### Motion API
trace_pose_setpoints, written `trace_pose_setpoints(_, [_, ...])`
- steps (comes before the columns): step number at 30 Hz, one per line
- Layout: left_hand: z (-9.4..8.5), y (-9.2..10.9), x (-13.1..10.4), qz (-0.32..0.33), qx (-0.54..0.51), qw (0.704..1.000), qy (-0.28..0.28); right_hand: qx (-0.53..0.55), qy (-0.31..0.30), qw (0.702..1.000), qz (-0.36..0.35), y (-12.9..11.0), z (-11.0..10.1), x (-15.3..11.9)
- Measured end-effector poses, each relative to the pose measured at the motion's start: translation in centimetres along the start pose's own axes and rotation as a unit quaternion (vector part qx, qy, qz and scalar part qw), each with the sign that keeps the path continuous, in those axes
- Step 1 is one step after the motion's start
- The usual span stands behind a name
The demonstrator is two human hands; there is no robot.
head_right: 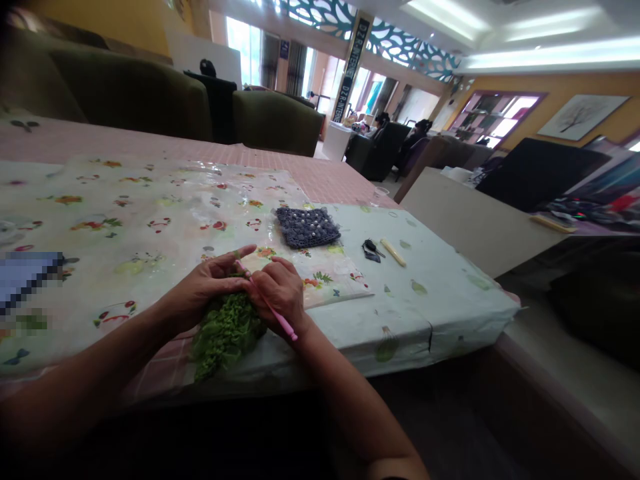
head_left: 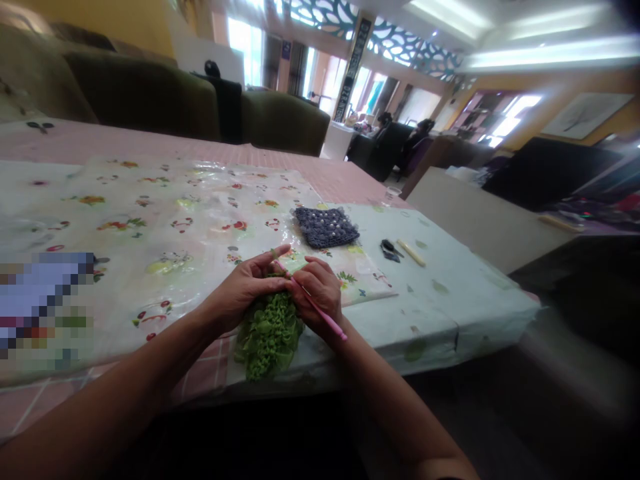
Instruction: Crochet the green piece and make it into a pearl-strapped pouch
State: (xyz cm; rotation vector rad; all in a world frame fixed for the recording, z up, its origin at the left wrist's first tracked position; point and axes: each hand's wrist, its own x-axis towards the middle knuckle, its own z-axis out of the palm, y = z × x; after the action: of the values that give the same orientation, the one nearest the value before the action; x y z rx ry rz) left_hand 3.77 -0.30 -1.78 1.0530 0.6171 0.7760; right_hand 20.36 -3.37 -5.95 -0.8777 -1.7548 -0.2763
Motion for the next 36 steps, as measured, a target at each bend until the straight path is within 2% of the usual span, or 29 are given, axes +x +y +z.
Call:
trace_pose_setpoints(7, [-0.5, 0.5, 0.0, -0.031, 0.008, 0.999, -0.043, -0.026, -0.020, 0.998, -0.048, 0.2, -0.1, 0.1])
trace_pose_setpoints(9, [-0.6, 0.5, 0.1, -0.016, 0.014, 0.999, -0.036, -0.019, -0.027, 0.998, -0.046, 0.4, -0.1, 0.3])
trace_pose_setpoints(12, [-0.6, 0.4, 0.3, 0.028, 0.015, 0.999, 0.004, -0.011, -0.034, 0.999, -0.035, 0.6, 0.0, 0.6])
trace_pose_setpoints(14, [-0.6, 0.4, 0.4, 0.027, -0.002, 1.000, 0.016, -0.013, -0.033, 0.999, -0.030, 0.6, 0.2, 0.9])
trace_pose_setpoints(18, [-0.7, 0.8, 0.3, -0.015, -0.040, 0.999, 0.004, -0.022, -0.017, 0.999, -0.043, 0.3, 0.5, 1.5])
trace_pose_setpoints(23, [-1.0, 1.2, 0.1, 0.021, 0.014, 1.000, -0.002, -0.019, -0.045, 0.998, -0.038, 0.5, 0.6, 1.8])
trace_pose_setpoints(26, [-0.4, 0.8, 0.1, 0.068, 0.047, 0.996, 0.033, -0.075, -0.059, 0.993, -0.064, 0.5, 0.6, 2.0])
trace_pose_setpoints(29, [0.3, 0.3, 0.1, 0.093, 0.029, 0.992, 0.086, -0.161, -0.035, 0.984, -0.074, 0.1, 0.9, 2.0])
trace_pose_setpoints(32, [0.5, 0.4, 0.2, 0.041, -0.037, 0.995, 0.088, -0.208, -0.004, 0.976, -0.064, -0.3, 1.5, 1.7])
trace_pose_setpoints(36, [0.0, 1.1, 0.2, -0.055, -0.073, 0.995, 0.028, -0.178, 0.021, 0.978, -0.103, 0.2, 1.6, 1.1])
